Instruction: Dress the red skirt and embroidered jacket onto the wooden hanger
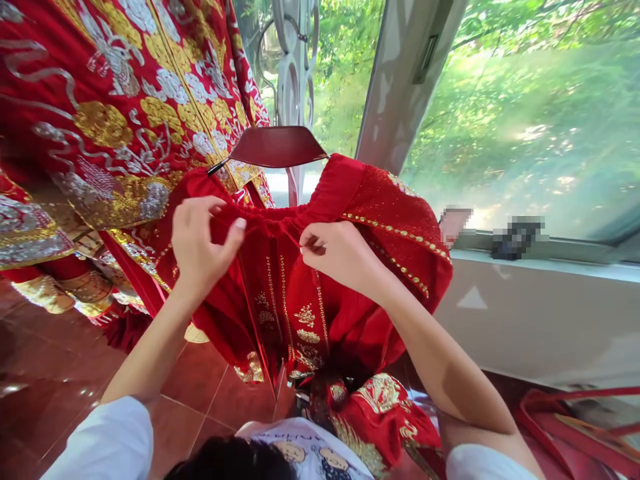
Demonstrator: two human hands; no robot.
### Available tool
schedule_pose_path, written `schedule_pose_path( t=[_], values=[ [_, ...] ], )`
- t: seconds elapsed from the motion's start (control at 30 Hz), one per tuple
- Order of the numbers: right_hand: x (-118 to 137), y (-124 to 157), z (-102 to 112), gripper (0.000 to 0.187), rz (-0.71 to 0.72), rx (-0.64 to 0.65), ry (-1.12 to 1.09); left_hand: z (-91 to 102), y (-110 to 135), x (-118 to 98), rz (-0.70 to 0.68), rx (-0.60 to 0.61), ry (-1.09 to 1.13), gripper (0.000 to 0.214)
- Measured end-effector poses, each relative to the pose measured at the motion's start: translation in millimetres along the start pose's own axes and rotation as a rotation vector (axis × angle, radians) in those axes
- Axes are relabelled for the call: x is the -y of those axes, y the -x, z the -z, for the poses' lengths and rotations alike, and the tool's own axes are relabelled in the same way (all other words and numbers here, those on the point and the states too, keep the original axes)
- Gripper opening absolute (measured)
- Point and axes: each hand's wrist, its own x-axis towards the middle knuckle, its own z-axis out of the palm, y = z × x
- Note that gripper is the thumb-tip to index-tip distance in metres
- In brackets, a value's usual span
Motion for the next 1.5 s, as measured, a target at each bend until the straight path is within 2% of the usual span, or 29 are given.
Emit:
schedule_pose_path(
  t=[0.1, 0.2, 0.27, 0.33, 0.43, 0.57, 0.63, 0.77, 0.83, 0.9, 0.97, 1.0, 1.07, 1.17, 1.27, 1.33, 1.4, 1.5],
  values=[
    [4, -5, -6, 0.004, -0.041, -0.090, -0.095, -10.5, 8, -18, -0.109, 0.188, -0.163, 0.028],
    [10, -10, -16, 0.003, -0.121, -0.201, -0.161, -15.7, 9, -19, -0.051, 0.313, -0.174, 0.011],
    [15, -12, -21, 0.005, -0.146, -0.264, -0.180, -15.5, 8, -15, 0.054, 0.396, -0.003, 0.011],
    [19, -14, -26, 0.011, -0.146, -0.343, -0.205, -14.4, 6, -12, 0.196, 0.476, 0.324, 0.012],
    [24, -17, -31, 0.016, -0.126, -0.422, -0.272, -11.7, 2, -11, 0.404, 0.484, 0.811, 0.007],
    [30, -15, -24, 0.026, -0.080, -0.361, -0.158, -1.5, -9, -10, 0.560, 0.372, 1.065, 0.014],
    [31, -13, -15, 0.026, -0.064, -0.322, -0.095, 4.1, -18, -7, 0.600, 0.336, 1.126, 0.021],
    [23, -7, 8, 0.023, -0.116, -0.286, -0.132, 9.1, -31, 4, 0.645, 0.307, 1.190, 0.028],
    [15, -6, 16, 0.027, -0.175, -0.250, -0.198, 11.4, -34, 11, 0.610, 0.389, 1.176, 0.023],
    [6, -5, 21, 0.032, -0.249, -0.160, -0.278, 16.6, -35, 16, 0.540, 0.564, 1.111, 0.015],
    [-1, -6, 24, 0.032, -0.307, 0.005, -0.310, 24.8, -34, 19, 0.432, 0.719, 0.970, 0.006],
    [-3, -7, 26, 0.032, -0.312, 0.108, -0.296, 29.2, -33, 19, 0.367, 0.745, 0.865, 0.004],
    [-4, -9, 29, 0.028, -0.275, 0.313, -0.238, 36.5, -30, 14, 0.239, 0.677, 0.606, 0.009],
    [3, -15, 33, 0.024, -0.195, 0.474, -0.202, 36.9, -28, -1, 0.094, 0.389, 0.236, 0.008],
    [15, -19, 30, 0.025, -0.142, 0.423, -0.279, 24.1, -29, -14, 0.046, 0.087, 0.087, 0.006],
    [20, -20, 24, 0.028, -0.104, 0.294, -0.345, 14.0, -31, -19, 0.072, -0.021, 0.188, 0.004],
    [21, -21, 14, 0.031, -0.072, 0.138, -0.379, 6.3, -33, -25, 0.124, 0.021, 0.401, 0.010],
    [19, -21, -1, 0.030, 0.011, -0.076, -0.290, -0.8, -32, -35, 0.182, 0.264, 0.674, 0.014]
  ],
)
